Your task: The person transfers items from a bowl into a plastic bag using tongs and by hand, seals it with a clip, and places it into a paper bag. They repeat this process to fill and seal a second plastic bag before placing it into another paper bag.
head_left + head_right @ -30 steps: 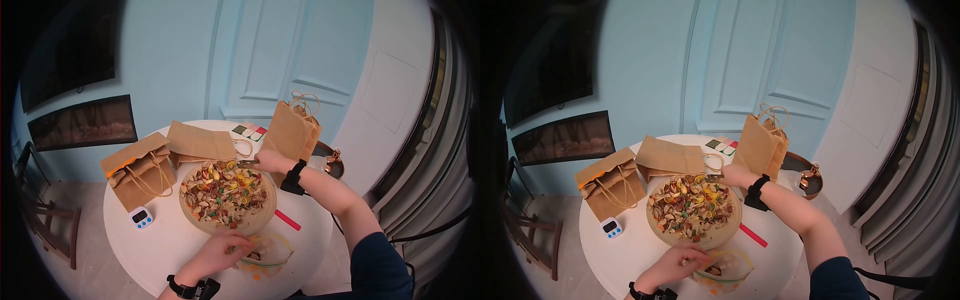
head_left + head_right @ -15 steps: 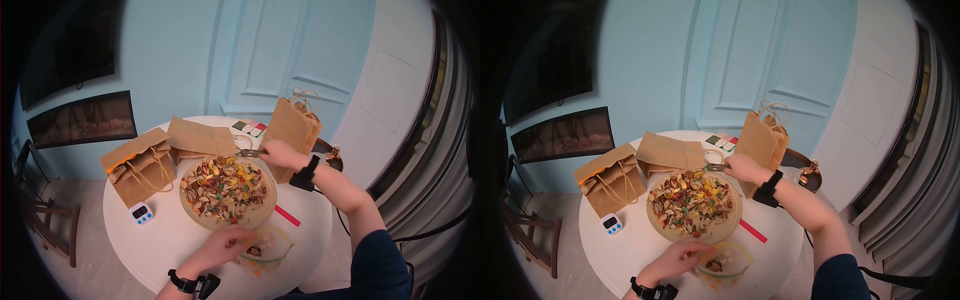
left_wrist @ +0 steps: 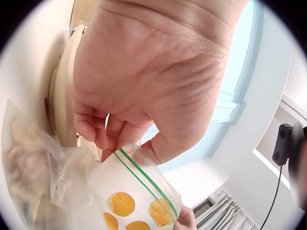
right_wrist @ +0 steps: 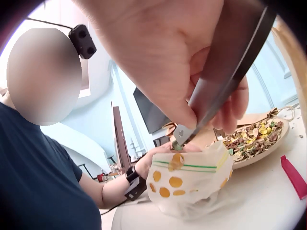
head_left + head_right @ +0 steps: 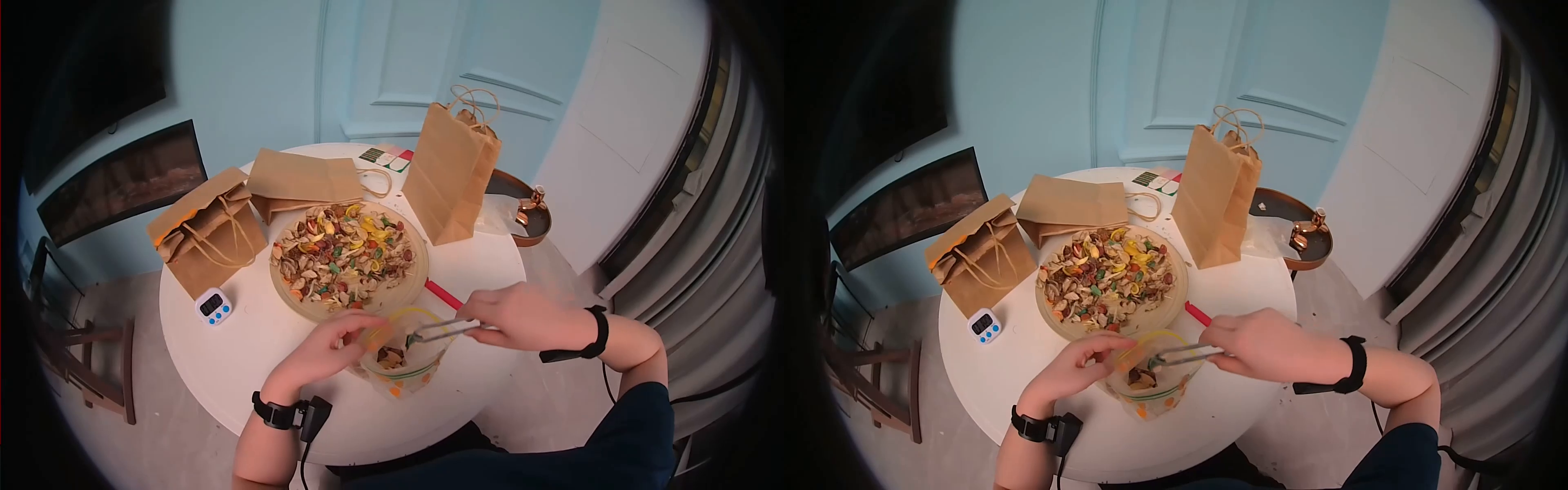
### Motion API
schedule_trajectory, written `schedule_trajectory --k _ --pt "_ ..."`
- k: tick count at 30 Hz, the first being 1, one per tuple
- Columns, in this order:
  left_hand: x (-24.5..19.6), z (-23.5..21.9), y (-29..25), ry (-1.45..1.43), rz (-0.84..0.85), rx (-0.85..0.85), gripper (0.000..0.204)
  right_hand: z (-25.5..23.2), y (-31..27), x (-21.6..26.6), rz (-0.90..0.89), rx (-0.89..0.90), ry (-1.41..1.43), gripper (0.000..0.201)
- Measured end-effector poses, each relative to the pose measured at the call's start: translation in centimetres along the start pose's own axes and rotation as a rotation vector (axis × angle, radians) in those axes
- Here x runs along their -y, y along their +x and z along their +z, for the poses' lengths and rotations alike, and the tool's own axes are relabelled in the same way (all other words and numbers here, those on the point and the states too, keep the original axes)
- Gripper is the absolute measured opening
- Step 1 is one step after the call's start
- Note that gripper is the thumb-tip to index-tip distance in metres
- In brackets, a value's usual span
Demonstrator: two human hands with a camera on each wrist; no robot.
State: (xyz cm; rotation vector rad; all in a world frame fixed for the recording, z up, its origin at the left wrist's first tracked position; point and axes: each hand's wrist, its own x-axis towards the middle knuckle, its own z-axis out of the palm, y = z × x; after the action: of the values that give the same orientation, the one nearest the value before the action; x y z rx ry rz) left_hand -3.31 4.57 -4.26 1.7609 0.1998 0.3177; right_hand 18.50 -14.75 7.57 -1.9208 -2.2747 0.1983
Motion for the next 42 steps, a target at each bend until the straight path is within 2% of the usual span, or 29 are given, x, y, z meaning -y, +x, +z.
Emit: schedule_trajectory --k 2,6,8,9,11,14,17,24,26,30,35,40,42 --pt "0.0 0.1 0.1 0.039 0.021 0.004 0.048 0.2 -0.1 -0.1 -0.055 0.003 -0.077 0.02" --pt "0.0 0.4 0.0 0.049 0.028 0.02 0.048 -2.0 2.1 -0.8 0.018 -0.129 -0.009 0.031" --pt "0.2 0.3 0.1 0.04 0.021 0.041 0.049 -2.3 4.5 -2.4 -0.008 -0.254 -0.205 0.031" --pt "0.3 0.3 0.0 0.043 0.025 0.037 0.049 -2.0 5.8 -3.4 -0.012 -0.256 -0.208 0.031" --pt "0.3 0.3 0.0 0.08 0.047 0.021 0.048 -0.6 8.9 -5.9 0.001 -0.276 -0.39 0.027" --pt "-0.1 0.4 0.0 0.188 0.103 0.022 0.047 1.2 13.3 -9.3 0.064 -0.215 -0.436 0.025" --pt "-0.3 0.4 -0.1 0.212 0.114 0.036 0.046 2.8 16.9 -12.4 0.049 -0.243 -0.439 0.025" --pt "-0.6 0.2 -0.1 0.26 0.106 0.044 0.047 4.4 21.5 -14.2 -0.008 -0.142 -0.464 0.024" --pt "-0.3 0.1 0.0 0.279 0.148 0.055 0.047 4.9 22.2 -14.5 -0.021 -0.15 -0.491 0.024" --pt "-0.3 0.4 0.1 0.235 0.107 0.084 0.048 5.7 23.3 -14.9 -0.02 -0.15 -0.532 0.023" --pt "0.6 0.3 0.2 0.32 0.269 0.04 0.047 5.8 23.6 -14.7 -0.013 -0.15 -0.531 0.023" --pt "0.0 0.2 0.1 0.235 0.157 0.068 0.044 3.3 20.8 -12.6 0.021 -0.159 -0.467 0.025" --pt "0.2 0.2 0.1 0.213 0.132 0.078 0.045 1.2 17.3 -10.1 -0.056 -0.251 -0.368 0.024"
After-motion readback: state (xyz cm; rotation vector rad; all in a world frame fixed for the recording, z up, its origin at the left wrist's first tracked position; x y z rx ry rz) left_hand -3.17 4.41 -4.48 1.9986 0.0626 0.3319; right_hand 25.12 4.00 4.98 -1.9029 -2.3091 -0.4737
